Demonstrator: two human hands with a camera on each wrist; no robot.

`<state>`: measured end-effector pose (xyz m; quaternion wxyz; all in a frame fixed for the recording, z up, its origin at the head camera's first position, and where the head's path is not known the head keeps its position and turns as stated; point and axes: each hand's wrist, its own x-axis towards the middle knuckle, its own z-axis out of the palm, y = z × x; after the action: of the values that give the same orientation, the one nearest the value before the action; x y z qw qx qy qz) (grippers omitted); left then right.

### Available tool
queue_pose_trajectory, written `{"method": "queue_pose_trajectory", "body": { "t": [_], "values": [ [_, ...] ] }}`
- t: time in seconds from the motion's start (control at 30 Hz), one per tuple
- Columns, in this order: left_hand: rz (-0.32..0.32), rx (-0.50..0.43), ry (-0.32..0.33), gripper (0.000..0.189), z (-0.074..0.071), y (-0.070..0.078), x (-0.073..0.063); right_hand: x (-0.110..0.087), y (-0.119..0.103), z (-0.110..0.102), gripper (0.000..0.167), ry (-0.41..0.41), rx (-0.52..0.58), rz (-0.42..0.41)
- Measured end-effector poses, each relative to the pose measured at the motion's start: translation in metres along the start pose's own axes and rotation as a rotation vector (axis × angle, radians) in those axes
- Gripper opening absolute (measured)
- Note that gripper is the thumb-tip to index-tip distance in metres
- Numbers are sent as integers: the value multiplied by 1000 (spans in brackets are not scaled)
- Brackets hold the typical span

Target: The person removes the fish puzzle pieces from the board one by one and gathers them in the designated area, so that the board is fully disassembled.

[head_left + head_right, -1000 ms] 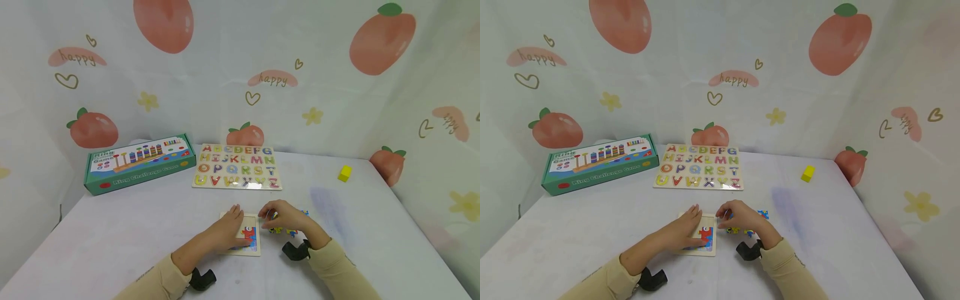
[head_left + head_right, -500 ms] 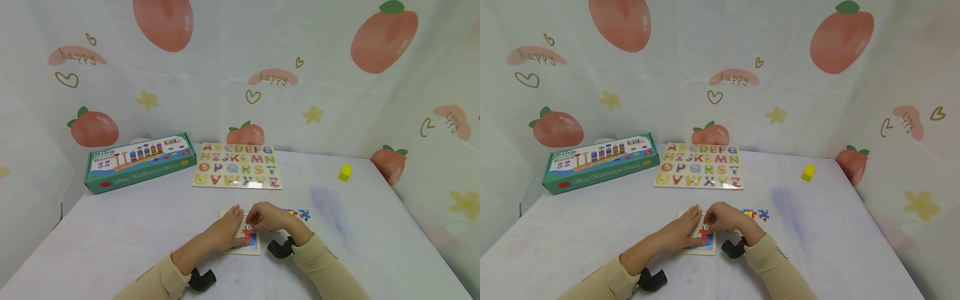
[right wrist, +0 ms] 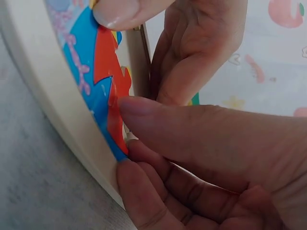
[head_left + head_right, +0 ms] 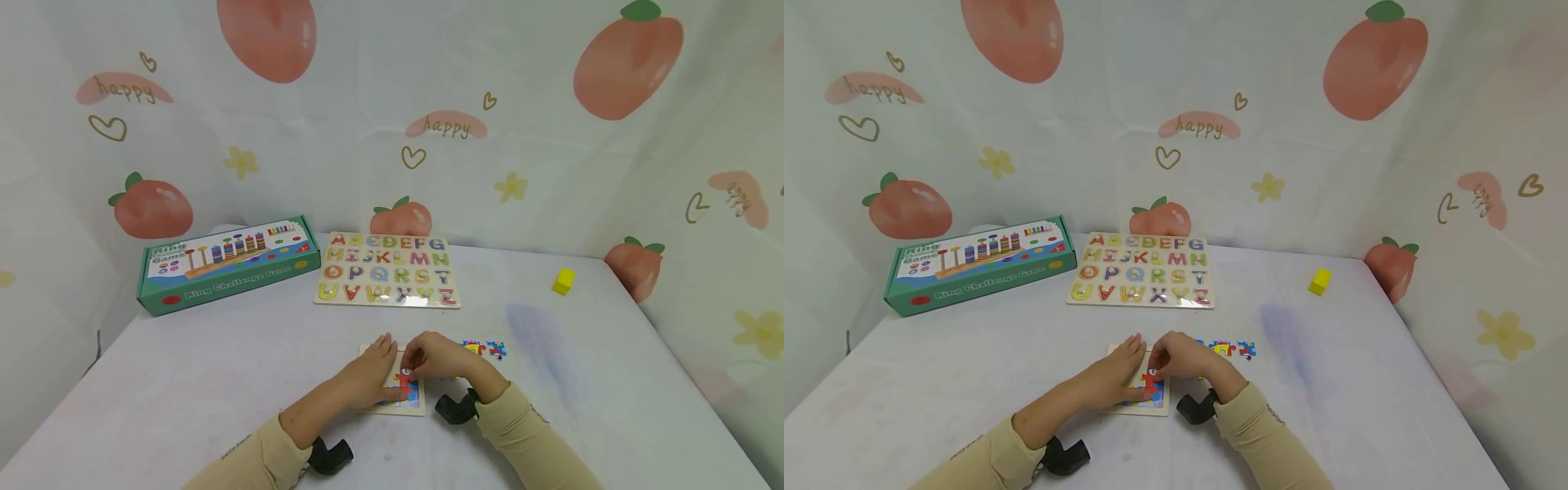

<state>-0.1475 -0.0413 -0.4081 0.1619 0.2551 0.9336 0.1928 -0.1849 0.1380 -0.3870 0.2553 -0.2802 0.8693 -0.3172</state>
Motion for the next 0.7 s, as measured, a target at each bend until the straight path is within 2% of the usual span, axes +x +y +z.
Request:
{"method": "queue_pose_trajectory", "body": {
  "t": [0.27, 0.7],
  "values": [
    [0, 2, 7, 90, 0, 0, 0, 0, 0, -1, 6, -4, 6, -19],
    [1, 4, 7, 89, 0, 0, -1, -5, 7, -5, 6, -45, 80, -50]
  ]
}}
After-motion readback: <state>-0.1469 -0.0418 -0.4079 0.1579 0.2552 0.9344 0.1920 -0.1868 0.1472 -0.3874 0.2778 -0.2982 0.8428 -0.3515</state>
